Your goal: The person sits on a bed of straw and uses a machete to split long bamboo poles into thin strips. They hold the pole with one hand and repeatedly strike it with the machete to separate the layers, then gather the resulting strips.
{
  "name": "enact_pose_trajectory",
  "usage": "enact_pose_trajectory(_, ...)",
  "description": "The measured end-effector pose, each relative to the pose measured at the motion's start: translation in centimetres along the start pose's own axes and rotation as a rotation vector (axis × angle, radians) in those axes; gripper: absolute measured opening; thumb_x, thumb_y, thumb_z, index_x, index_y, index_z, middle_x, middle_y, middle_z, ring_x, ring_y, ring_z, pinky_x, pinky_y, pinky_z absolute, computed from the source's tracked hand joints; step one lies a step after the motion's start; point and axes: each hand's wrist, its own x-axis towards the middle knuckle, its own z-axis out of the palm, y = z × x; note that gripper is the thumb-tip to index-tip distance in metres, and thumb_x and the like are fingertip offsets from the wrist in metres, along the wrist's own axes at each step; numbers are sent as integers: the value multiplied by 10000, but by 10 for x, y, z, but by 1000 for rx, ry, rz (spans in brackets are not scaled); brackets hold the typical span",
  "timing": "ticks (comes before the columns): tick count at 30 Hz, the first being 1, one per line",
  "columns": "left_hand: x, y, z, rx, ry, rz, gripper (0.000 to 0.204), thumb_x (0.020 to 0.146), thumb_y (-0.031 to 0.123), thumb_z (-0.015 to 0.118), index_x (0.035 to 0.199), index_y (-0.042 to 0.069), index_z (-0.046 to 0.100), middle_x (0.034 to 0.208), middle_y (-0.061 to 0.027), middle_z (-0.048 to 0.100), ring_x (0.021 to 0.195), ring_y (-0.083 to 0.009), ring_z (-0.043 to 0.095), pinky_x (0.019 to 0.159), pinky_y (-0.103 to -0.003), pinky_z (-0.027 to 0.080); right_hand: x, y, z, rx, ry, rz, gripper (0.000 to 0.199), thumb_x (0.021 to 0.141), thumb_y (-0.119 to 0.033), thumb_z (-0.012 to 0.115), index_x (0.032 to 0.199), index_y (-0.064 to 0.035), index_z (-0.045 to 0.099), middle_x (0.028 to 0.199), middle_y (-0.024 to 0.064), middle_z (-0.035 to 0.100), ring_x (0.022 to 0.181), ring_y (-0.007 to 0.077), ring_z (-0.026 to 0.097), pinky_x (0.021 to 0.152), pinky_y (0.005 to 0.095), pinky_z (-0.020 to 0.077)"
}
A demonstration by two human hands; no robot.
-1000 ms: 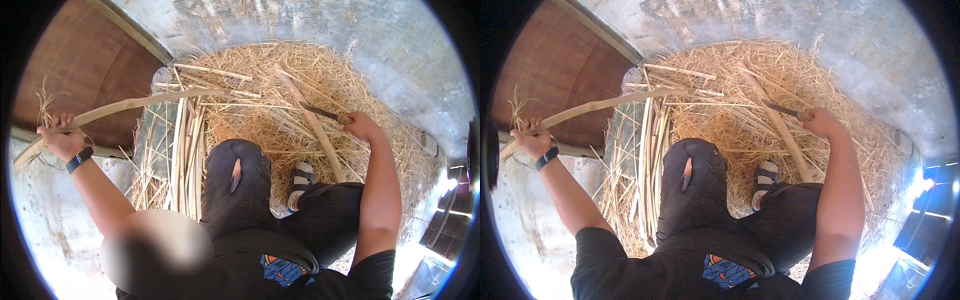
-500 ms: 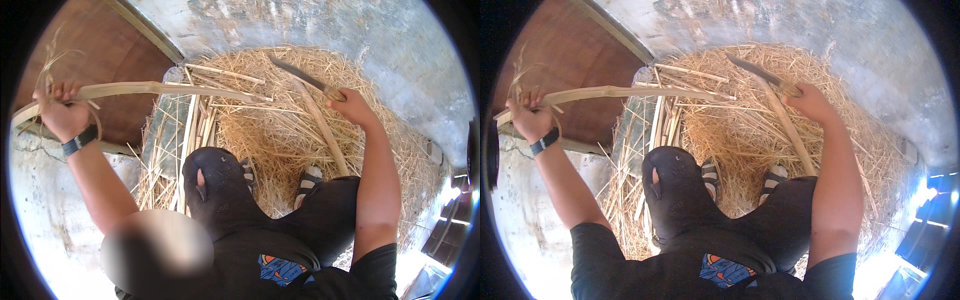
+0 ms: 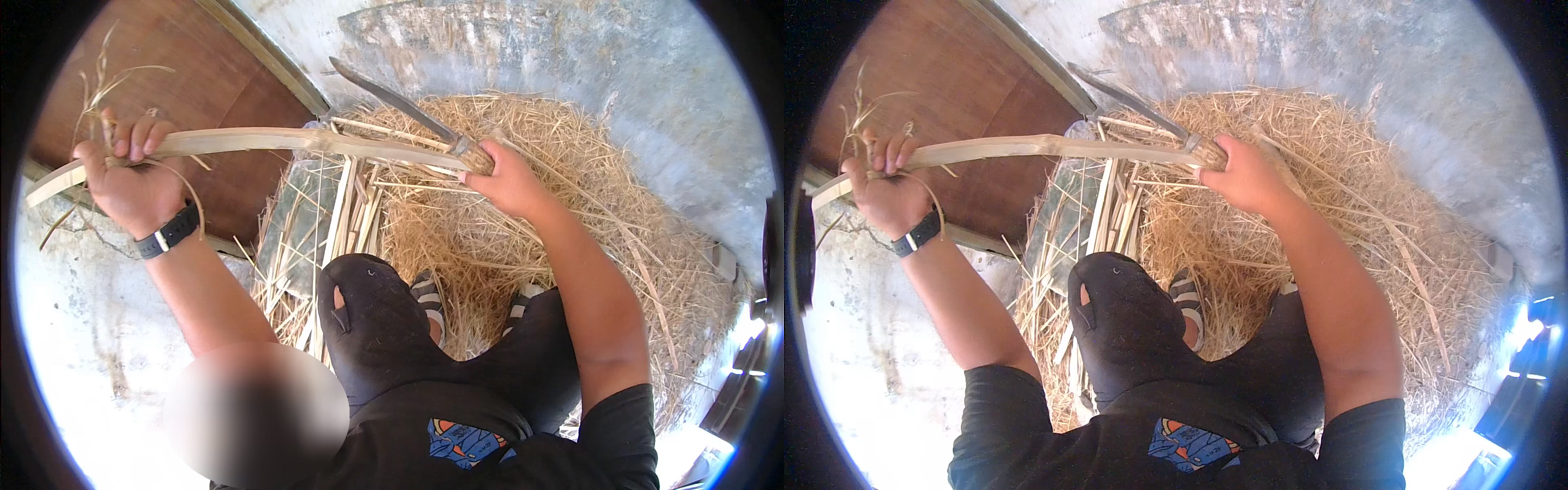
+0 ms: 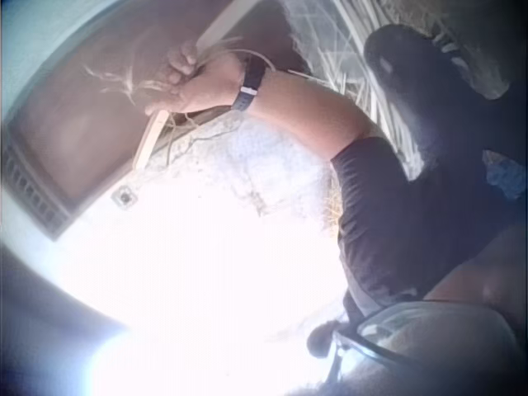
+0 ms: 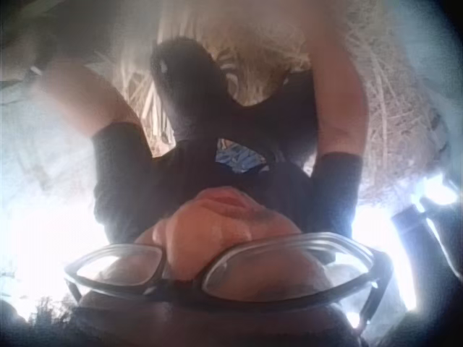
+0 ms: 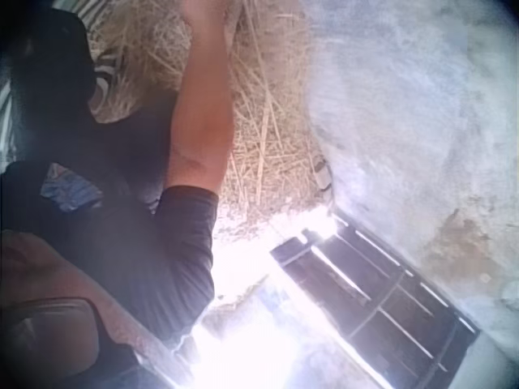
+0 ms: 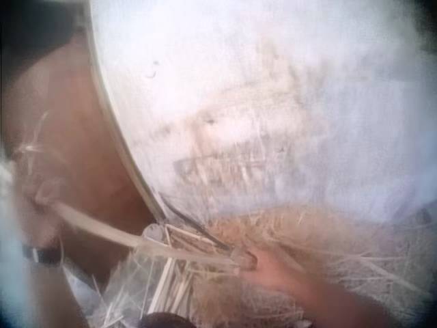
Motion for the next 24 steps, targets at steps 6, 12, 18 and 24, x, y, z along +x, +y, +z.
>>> enact_pose_trajectory(6,-6,-36,-17,-205,69,-112,437,1013,470,568,1076,38,569,690,20,395,622,-121,373,586,-276,381,-19,-8,-18,-72,-61,54,432,863,-200,764,1204,13,606,950,125,641,808,209,587,752,378,479)
enact_pose_trajectory(12,1,-58,-36,-235,134,-140,479,1048,454,500,1082,-21,553,757,-29,444,670,-150,402,623,-288,404,-20,5,-25,18,-52,-23,418,837,-175,734,1203,-16,612,924,157,664,747,225,632,690,411,488)
enact_pose_trajectory(18,-7,-85,-54,186,391,-83,1005,955,737,431,1514,-51,155,1385,-204,455,1286,-397,531,996,-529,434,-17,2,-42,31,6,142,498,836,-171,720,1290,-10,596,960,127,652,800,204,625,740,390,497)
enact_pose_trajectory(24,-29,-106,-106,165,509,-190,1181,914,781,453,1577,-62,-43,1624,-219,225,1446,-380,359,1171,-520,292,-13,39,-70,-19,-1,174,566,823,-153,715,1344,5,561,1056,141,663,904,230,649,820,385,505)
